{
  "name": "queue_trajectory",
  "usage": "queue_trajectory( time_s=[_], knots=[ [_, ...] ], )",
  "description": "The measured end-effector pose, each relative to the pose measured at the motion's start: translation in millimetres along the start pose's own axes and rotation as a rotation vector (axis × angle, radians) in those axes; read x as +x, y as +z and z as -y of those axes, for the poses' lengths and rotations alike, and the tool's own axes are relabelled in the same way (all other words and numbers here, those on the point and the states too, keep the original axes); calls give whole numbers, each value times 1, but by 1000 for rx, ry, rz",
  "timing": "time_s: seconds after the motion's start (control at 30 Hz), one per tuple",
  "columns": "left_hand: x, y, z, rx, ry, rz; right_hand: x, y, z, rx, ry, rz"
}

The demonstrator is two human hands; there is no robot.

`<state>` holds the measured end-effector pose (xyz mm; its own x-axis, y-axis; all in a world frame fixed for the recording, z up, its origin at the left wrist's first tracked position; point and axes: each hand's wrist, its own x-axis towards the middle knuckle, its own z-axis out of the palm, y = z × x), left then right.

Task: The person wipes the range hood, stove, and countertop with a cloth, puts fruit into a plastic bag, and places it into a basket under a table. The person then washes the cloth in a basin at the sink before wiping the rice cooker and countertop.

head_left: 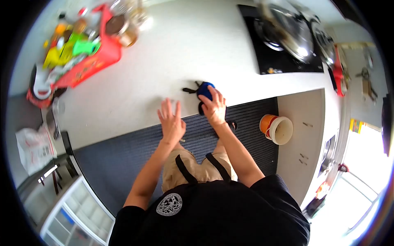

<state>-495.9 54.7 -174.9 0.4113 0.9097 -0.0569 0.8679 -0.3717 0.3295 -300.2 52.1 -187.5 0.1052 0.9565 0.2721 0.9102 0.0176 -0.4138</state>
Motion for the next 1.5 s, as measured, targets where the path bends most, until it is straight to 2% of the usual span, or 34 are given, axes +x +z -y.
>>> queue_trajectory(
  time_s=[0.1,0.2,0.23,0.33,0.43,0.77,0.83,0.93,1.17,1.27,1.37,1.4,1.43,1.47,1.5],
  knots=[
    [34,24,-93,-1,143,76,4,-49,-97,-68,139,-79],
    [67,53,-177,22,101,122,2,-86,-196,-100,191,-158],
    [76,74,-195,22,58,151,1,-101,-227,-87,209,-158],
    [103,97,-260,252,-334,311,2,-138,-313,-94,225,-209],
    [111,103,-266,316,-458,376,5,-168,-387,-114,282,-218],
    [113,122,-235,389,-494,363,24,-244,-578,-203,452,-381],
    [114,125,-231,412,-497,352,26,-249,-619,-210,544,-342],
    [112,119,-231,417,-498,353,28,-286,-667,-282,543,-425],
    [111,125,-211,499,-483,419,21,-344,-837,-446,755,-507],
    [127,125,-236,561,-687,562,-17,-376,-867,-471,864,-487],
    [151,152,-280,648,-926,844,-85,-405,-879,-450,948,-515],
    [158,157,-303,683,-861,958,-114,-419,-877,-453,996,-498],
    [165,161,-341,707,-629,1080,-142,-432,-874,-433,1072,-507],
    [171,163,-381,724,-268,1144,-170,-446,-868,-440,1142,-500],
    [180,167,-430,648,-34,1095,-201,-454,-867,-482,1200,-487]
  ],
)
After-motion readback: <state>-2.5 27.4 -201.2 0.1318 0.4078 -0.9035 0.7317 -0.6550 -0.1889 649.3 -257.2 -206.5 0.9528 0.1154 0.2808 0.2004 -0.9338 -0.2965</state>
